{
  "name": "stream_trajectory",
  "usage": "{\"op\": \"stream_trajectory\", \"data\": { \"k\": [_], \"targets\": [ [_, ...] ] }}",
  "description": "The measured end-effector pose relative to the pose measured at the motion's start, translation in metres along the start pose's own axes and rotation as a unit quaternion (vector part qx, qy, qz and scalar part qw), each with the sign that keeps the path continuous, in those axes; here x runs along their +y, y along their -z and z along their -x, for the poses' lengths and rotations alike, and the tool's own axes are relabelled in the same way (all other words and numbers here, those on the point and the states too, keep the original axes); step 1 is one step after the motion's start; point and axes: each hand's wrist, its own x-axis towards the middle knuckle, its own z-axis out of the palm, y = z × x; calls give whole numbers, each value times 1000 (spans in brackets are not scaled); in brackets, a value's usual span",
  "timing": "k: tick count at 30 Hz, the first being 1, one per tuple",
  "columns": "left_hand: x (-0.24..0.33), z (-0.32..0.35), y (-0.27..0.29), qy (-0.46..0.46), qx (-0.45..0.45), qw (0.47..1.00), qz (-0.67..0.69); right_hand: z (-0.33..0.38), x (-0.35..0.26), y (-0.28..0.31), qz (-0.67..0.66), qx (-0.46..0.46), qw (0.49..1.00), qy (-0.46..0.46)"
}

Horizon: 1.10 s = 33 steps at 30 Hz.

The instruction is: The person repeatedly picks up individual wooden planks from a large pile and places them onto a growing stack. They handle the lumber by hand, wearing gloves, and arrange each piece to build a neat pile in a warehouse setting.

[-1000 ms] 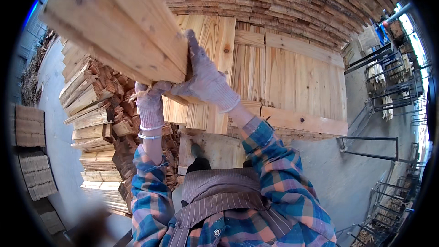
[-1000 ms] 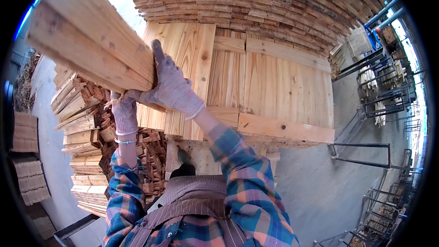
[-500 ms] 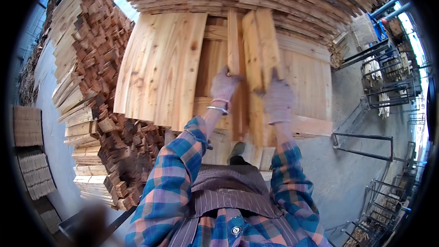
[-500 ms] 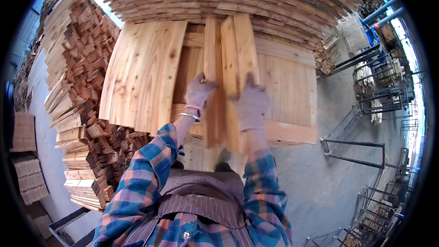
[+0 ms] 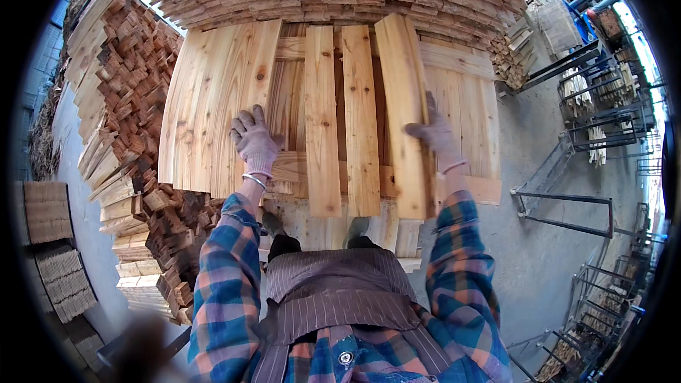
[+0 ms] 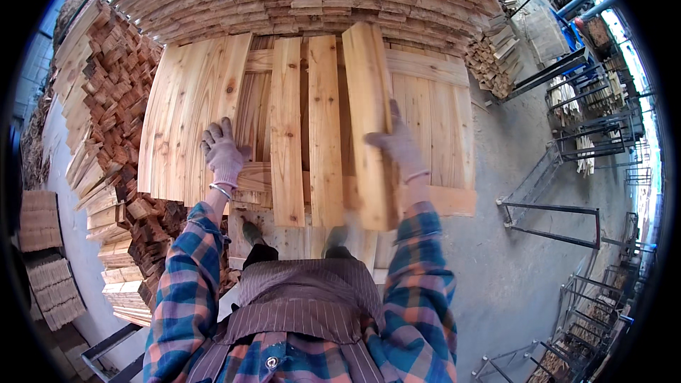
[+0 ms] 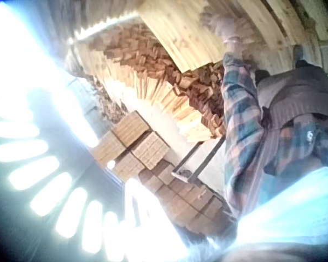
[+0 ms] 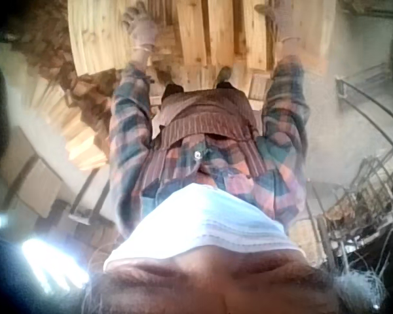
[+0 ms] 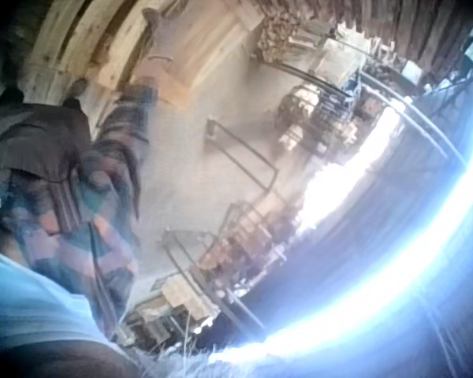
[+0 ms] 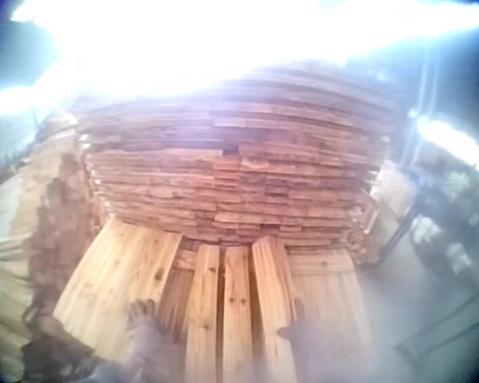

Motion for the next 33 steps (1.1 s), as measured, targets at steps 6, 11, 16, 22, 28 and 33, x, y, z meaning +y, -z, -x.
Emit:
{"op": "stream_trajectory", "data": {
  "k": [6,11,16,22,28,33],
  "targets": [
    [-15,-17,26,-5,-88,995,40,-3,42,38,22,117,993,-9],
    [-75,-34,18,33,-107,875,470,-26,29,16,-120,63,991,12],
    [-172,-41,-19,101,-78,686,716,-24,8,-6,-107,49,991,-57],
    [-137,-40,-15,4,-3,991,132,-15,-23,-82,-205,30,978,8],
    [-144,-40,-22,8,15,982,186,-9,-81,-171,-254,5,967,-14],
    [-140,-41,-10,-4,4,981,195,-45,-84,-212,-163,38,985,-32]
  ]
}}
